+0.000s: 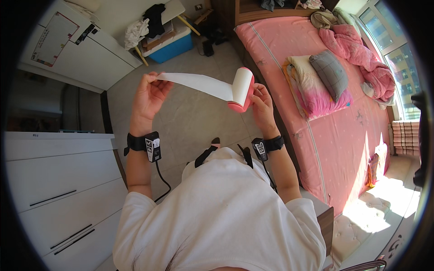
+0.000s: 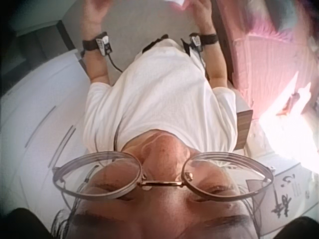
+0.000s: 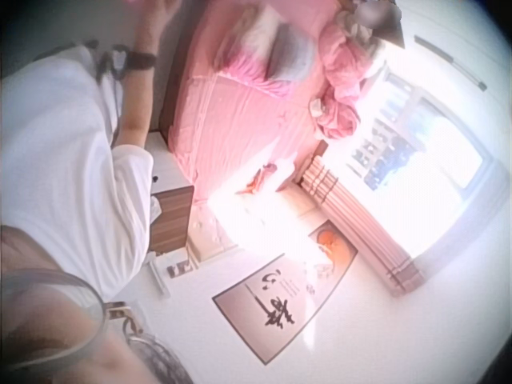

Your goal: The person wipes a desk with a tissue, discards it, washes hands, then uses a lint roller to clean a pink bedsheet and a pillow. The person moves between the bedroom and bathroom during the task.

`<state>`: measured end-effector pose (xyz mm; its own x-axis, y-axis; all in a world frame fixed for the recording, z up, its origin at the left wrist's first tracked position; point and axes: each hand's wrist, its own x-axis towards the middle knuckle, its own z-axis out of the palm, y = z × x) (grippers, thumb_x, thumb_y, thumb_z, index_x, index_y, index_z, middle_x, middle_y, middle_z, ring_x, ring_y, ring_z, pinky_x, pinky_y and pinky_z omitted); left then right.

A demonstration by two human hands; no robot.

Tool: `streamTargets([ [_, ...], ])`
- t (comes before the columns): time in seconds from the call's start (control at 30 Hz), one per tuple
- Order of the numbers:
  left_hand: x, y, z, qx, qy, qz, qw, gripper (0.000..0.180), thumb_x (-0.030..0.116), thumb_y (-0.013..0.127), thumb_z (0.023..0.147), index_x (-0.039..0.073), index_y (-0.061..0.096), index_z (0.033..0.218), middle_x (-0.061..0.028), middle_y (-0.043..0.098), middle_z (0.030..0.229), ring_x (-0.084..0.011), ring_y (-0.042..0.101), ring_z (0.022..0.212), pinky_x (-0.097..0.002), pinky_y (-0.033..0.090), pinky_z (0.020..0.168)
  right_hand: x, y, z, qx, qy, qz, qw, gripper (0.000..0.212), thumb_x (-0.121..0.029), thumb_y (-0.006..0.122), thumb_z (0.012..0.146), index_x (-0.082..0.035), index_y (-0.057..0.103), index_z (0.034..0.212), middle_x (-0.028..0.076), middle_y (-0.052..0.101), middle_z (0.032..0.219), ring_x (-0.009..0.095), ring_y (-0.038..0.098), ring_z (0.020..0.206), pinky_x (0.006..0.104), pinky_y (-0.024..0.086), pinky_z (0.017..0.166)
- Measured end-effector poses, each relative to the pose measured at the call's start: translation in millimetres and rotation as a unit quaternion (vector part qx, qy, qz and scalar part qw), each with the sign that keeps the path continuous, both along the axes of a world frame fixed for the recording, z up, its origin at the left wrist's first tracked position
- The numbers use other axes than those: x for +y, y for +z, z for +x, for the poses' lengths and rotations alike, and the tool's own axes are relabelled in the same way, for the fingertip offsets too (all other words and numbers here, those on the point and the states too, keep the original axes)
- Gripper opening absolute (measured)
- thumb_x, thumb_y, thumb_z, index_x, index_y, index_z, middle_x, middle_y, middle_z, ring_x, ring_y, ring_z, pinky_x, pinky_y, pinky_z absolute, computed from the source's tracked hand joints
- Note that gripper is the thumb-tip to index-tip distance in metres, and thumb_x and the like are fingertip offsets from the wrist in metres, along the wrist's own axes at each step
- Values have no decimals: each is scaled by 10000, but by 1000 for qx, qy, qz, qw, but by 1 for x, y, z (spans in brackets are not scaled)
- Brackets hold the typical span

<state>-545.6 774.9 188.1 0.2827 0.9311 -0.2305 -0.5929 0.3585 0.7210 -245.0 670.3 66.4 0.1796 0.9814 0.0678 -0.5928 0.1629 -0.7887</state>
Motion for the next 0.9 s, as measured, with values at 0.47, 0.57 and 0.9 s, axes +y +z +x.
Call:
streamTargets([
  [0.47,76,-110,-92,71,80,-75,991,81,51,592,781,9,530,811,-116,591,862,-220,596,833,-386,505,913,-24,-30,24,-132,-120,-118,977,261,-33,532,833,-50,503,1092,-4,573,918,36,505,787,169,398,647],
  [0.57,91,-148,-117,163,72,-51,983,87,71,579,807,12,525,772,-106,583,810,-204,594,774,-381,526,871,-33,-47,27,-115,-159,-142,970,251,-54,563,837,-39,508,1081,15,572,910,58,517,797,191,419,676],
  [0.9,151,-278,-153,387,12,-148,910,146,170,595,829,63,547,743,-45,580,720,-158,579,683,-342,545,716,-126,-117,55,-43,-335,-356,871,316,-103,645,828,-8,510,1097,66,571,941,124,556,835,264,470,730],
])
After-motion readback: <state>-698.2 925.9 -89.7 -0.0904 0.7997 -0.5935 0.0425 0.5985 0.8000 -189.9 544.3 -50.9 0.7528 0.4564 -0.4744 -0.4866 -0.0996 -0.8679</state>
